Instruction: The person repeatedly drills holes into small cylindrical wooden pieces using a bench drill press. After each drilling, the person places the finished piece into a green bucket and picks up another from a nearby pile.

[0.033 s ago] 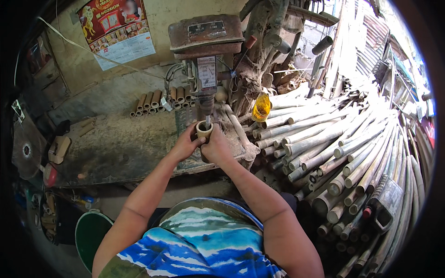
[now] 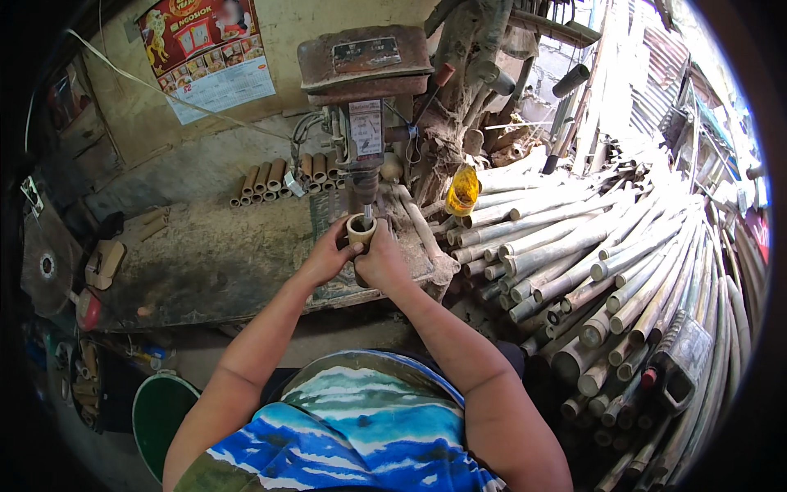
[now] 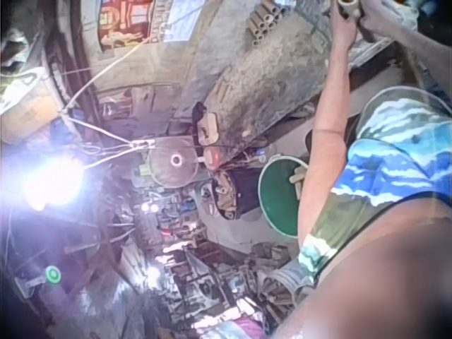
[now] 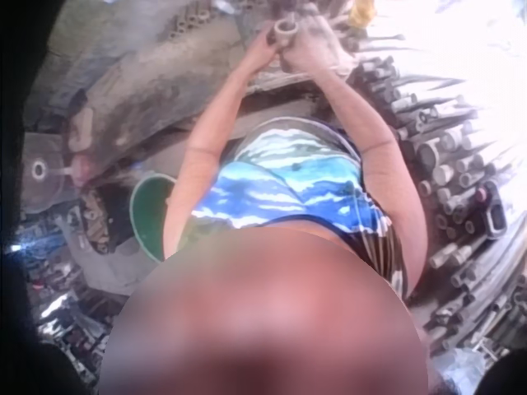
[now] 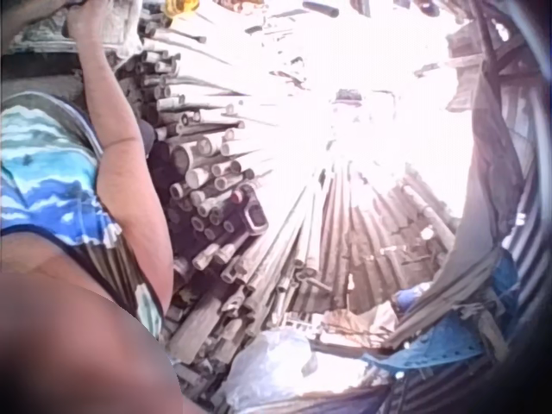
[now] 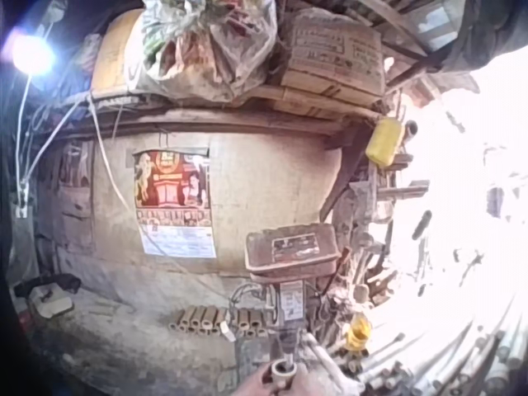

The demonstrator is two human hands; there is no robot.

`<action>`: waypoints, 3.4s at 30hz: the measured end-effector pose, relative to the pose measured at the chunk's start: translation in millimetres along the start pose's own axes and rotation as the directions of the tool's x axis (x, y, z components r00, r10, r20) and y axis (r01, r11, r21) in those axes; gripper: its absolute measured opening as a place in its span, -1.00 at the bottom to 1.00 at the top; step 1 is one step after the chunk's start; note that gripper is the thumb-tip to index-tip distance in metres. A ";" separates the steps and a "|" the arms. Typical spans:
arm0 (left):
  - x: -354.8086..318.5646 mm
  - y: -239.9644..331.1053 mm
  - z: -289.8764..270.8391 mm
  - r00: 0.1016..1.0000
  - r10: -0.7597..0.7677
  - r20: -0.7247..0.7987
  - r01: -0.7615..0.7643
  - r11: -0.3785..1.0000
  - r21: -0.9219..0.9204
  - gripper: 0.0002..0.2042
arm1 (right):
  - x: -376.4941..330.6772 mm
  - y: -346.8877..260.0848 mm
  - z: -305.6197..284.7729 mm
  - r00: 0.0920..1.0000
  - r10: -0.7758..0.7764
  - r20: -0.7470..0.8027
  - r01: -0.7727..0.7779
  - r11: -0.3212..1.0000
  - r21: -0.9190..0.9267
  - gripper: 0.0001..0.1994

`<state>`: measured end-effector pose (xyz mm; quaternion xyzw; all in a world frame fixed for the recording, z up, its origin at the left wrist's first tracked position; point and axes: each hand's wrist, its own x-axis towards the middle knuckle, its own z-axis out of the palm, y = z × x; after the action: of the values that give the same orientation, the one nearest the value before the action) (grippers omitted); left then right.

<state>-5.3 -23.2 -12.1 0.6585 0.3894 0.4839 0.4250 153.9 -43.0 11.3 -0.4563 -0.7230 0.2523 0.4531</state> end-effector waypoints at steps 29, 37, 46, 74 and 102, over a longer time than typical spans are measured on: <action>-6.9 -14.7 5.8 0.998 0.041 -0.038 -0.039 0.998 0.053 -0.31 | -4.1 0.6 -0.6 0.999 0.035 -0.006 -0.035 0.999 0.038 -0.52; 6.3 8.3 -2.3 0.989 0.013 -0.144 -0.001 0.997 0.083 -0.33 | 26.5 -3.5 2.6 0.986 -0.156 -0.063 0.161 0.982 0.098 -0.55; 31.0 16.8 -7.1 0.994 0.041 -0.104 -0.042 0.999 -0.003 -0.38 | 45.8 -3.2 -7.0 0.994 -0.103 -0.018 0.105 0.987 0.123 -0.51; 12.7 27.7 -13.4 0.999 0.042 -0.024 -0.042 0.999 0.010 -0.39 | 15.3 -14.9 -5.4 0.995 -0.093 -0.041 0.096 0.994 0.060 -0.52; 14.7 40.2 -19.4 1.000 0.020 0.007 -0.020 0.993 0.114 -0.34 | 13.6 -17.0 -3.4 0.981 -0.193 -0.034 0.196 0.973 0.123 -0.46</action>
<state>-16.6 -19.6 33.4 0.6871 0.4084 0.4631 0.3831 147.3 -38.9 31.8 -0.3565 -0.7420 0.2470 0.5112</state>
